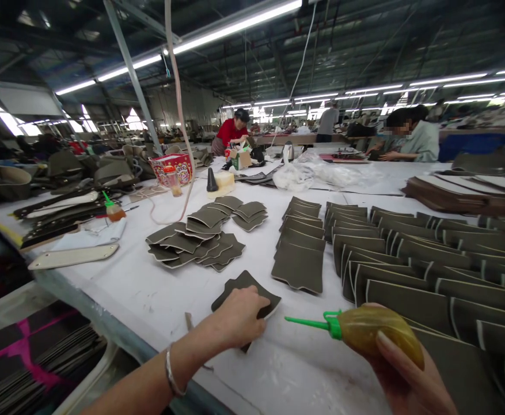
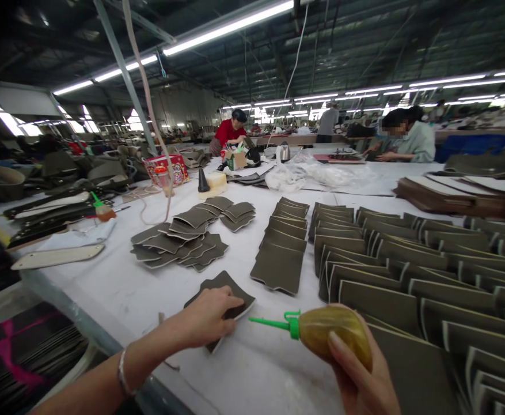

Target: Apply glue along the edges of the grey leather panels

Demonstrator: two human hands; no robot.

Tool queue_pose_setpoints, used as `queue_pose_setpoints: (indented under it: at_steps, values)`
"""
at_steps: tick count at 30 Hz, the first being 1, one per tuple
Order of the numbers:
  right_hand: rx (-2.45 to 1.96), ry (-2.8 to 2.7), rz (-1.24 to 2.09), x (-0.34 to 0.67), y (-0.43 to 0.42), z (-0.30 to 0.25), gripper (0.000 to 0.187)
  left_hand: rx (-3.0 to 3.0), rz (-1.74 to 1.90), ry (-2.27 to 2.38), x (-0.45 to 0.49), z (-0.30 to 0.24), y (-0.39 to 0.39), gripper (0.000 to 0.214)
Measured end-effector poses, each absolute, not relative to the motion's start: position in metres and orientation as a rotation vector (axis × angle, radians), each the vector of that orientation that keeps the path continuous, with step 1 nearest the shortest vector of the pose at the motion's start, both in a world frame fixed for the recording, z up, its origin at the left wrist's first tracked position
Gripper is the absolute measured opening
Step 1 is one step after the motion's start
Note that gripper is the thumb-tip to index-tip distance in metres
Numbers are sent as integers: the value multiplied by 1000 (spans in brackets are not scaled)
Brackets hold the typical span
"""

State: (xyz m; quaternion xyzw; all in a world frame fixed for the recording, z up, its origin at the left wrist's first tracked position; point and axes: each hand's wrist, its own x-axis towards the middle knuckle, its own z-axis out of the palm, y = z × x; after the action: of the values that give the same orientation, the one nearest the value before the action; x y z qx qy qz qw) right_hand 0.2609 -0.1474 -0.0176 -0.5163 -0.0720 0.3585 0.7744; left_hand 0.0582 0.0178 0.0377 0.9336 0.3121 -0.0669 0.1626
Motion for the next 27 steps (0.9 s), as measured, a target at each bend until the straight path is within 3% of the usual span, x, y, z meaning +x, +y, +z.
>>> queue_pose_setpoints:
  at_steps: [14,27]
  values:
    - [-1132,-224,734,252,-142,-8,72,2587,-137,909,50,24,23,29]
    - [-1134,-196,728,253,-144,-4,80,2584,-296,978,61,41,11,29]
